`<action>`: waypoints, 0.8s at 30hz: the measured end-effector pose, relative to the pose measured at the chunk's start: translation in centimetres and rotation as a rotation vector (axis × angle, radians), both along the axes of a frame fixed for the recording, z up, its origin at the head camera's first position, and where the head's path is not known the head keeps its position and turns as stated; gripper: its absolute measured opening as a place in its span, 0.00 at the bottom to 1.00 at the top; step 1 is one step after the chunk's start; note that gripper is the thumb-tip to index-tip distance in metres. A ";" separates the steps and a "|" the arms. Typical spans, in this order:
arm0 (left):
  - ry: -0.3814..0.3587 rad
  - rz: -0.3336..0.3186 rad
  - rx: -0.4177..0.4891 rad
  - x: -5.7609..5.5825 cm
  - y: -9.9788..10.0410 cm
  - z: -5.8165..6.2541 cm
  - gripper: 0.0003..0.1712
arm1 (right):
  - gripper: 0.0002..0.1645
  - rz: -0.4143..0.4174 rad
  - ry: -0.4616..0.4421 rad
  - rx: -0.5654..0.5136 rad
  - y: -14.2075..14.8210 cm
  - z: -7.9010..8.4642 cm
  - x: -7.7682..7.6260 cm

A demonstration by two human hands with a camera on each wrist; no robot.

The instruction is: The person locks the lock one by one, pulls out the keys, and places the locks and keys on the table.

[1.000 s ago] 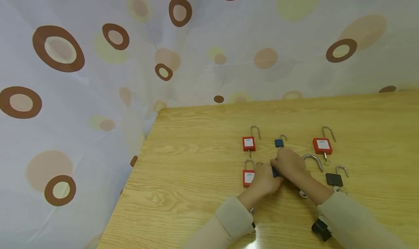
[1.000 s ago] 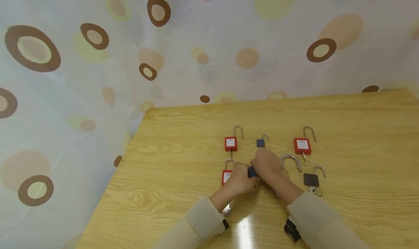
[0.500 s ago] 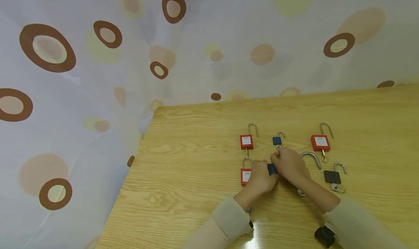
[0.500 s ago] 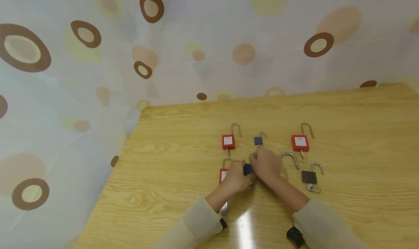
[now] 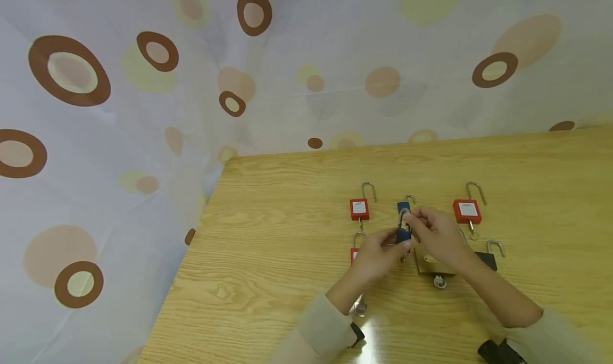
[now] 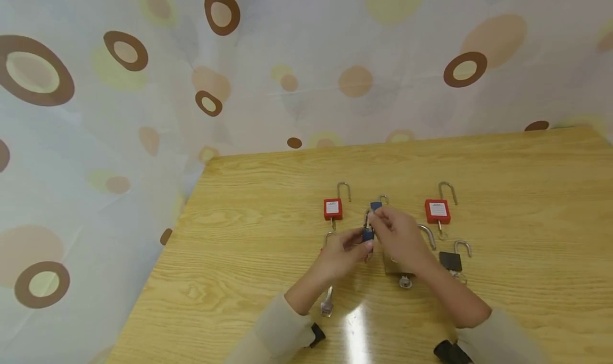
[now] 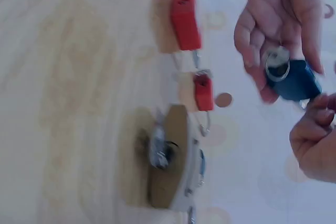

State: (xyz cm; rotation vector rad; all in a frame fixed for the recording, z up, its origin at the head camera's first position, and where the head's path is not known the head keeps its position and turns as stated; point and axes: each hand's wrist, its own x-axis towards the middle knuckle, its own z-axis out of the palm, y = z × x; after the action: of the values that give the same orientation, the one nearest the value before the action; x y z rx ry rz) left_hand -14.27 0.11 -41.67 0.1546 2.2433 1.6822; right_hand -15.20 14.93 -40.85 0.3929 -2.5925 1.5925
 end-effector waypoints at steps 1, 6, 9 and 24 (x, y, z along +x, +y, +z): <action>-0.021 -0.001 0.059 0.1 -0.2 0.2 0.22 | 0.15 0.022 0.015 -0.043 0.3 0.3 0.0; -0.106 0.030 0.264 0.4 -0.7 1.6 0.18 | 0.11 0.114 0.077 -0.173 1.4 1.5 0.5; -0.109 0.035 0.299 0.8 -0.9 2.2 0.17 | 0.11 0.147 0.093 -0.179 1.7 2.1 0.9; 0.048 0.061 0.308 2.1 -1.6 2.1 0.14 | 0.07 0.212 0.187 -0.048 1.7 2.9 1.9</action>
State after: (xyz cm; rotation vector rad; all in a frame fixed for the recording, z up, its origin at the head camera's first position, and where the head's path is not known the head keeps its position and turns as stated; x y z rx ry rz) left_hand -12.14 -1.47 -39.54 0.2025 2.0269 2.0698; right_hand -13.25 16.67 -37.92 0.7957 -2.4355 1.5880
